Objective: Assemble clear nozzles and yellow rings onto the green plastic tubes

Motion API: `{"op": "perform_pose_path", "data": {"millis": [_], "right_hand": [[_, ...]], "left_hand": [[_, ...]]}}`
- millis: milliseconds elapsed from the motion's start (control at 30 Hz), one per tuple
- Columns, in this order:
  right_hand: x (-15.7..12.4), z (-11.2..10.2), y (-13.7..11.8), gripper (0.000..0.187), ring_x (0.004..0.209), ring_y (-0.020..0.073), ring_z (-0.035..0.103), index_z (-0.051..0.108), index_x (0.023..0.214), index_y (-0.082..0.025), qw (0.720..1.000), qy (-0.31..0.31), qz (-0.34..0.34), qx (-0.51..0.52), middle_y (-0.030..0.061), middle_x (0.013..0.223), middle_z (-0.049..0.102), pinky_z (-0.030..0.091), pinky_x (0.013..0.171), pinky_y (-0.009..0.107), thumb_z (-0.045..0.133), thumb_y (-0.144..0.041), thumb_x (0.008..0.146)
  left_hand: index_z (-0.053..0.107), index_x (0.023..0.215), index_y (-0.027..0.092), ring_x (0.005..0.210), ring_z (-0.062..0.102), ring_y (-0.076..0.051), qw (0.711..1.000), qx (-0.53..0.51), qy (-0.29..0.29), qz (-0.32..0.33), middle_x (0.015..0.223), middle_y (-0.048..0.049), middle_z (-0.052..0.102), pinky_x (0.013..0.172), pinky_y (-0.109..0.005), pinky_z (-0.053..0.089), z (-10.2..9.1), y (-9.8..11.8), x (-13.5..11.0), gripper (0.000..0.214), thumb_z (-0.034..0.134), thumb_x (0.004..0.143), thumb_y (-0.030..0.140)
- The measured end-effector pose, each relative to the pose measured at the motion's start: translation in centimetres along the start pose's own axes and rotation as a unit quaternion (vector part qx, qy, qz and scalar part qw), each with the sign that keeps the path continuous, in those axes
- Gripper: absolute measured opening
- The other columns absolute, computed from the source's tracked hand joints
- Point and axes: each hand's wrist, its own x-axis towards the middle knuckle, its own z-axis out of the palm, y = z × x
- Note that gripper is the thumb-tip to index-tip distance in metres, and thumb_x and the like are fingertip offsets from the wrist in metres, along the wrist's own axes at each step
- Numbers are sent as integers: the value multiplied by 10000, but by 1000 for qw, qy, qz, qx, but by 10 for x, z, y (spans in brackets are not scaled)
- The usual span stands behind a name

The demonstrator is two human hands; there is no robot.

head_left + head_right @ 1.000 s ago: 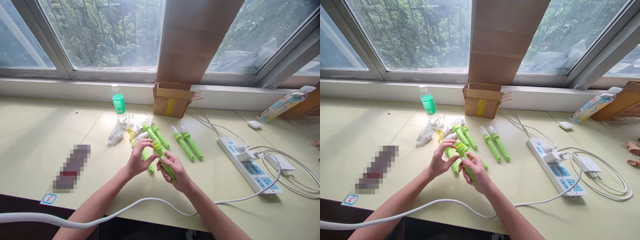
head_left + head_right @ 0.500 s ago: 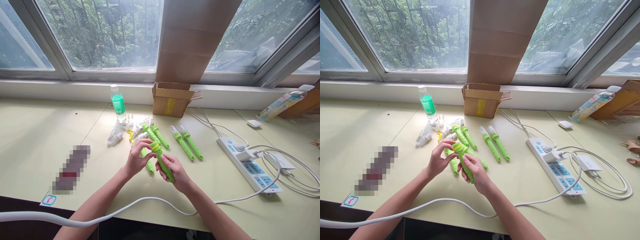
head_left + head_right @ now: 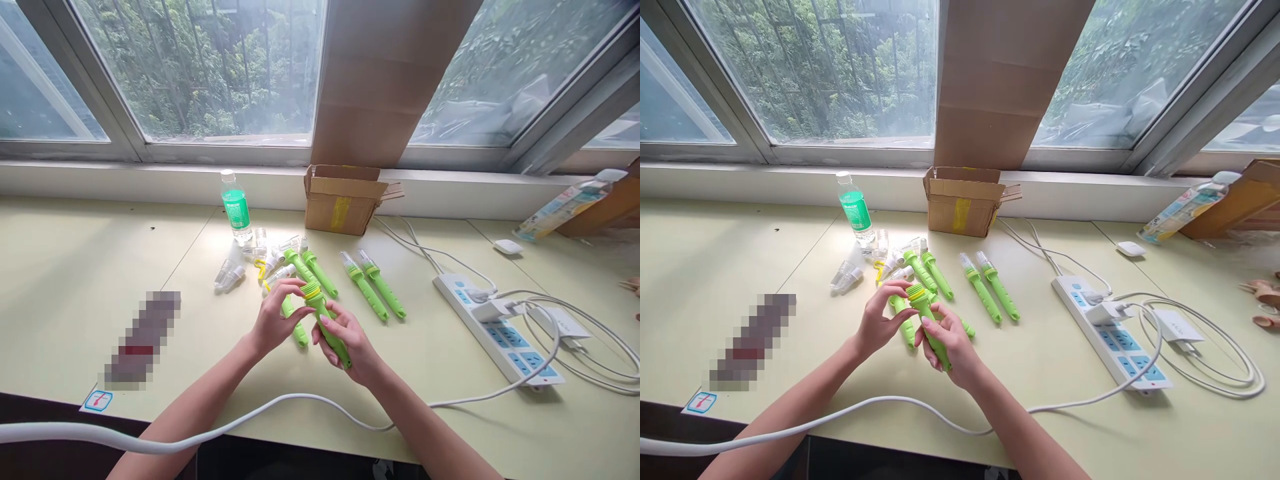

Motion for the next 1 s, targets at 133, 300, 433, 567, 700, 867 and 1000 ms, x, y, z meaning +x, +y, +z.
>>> {"op": "perform_pose_path", "data": {"millis": [133,300,433,567,700,867,1000], "right_hand": [[0,-1,0,264,347,70,458,390,999,-243,1000,7,-5,-3,5,704,685,288,313,152,605,-361,901],[0,0,-2,220,394,76,497,492,990,-215,1000,16,-6,-17,15,746,666,322,339,171,613,-375,899],[1,2,-3,261,476,83,540,603,879,-157,999,11,-11,-40,35,800,627,389,393,198,579,-414,917],[2,2,-2,284,424,65,484,611,858,-156,999,15,-13,-39,22,729,612,332,360,186,548,-422,934],[1,0,-3,296,385,50,442,606,817,-147,999,13,-14,-27,22,700,610,282,335,177,540,-410,936],[0,-4,-4,272,342,45,406,584,852,-147,1000,14,11,1,26,654,628,263,321,172,535,-402,932],[0,-4,-2,261,303,40,376,530,913,-166,999,16,27,6,30,639,651,228,306,165,510,-425,939]], "left_hand": [[547,902,187,992,647,-203,1000,6,1,2,1049,-82,654,852,-371,542,-1,1,1,238,745,772,166],[547,894,187,998,647,-206,1000,7,10,9,1044,-84,653,850,-373,547,-1,1,2,229,743,775,175],[550,941,187,1021,638,-212,1000,11,19,22,1059,-93,646,864,-383,546,-1,0,1,258,747,773,176],[551,960,186,1027,633,-217,1000,14,9,23,1062,-98,641,869,-392,546,-1,-1,1,291,762,761,202],[549,1002,187,1060,621,-242,999,7,-11,37,1091,-109,631,876,-414,548,-2,0,2,436,829,683,289],[564,988,191,1044,635,-239,999,4,-26,34,1083,-107,640,860,-414,559,-4,0,3,383,806,711,299],[574,941,190,1012,646,-218,999,2,-21,35,1048,-90,649,841,-387,563,-4,0,4,279,773,751,236]]}}
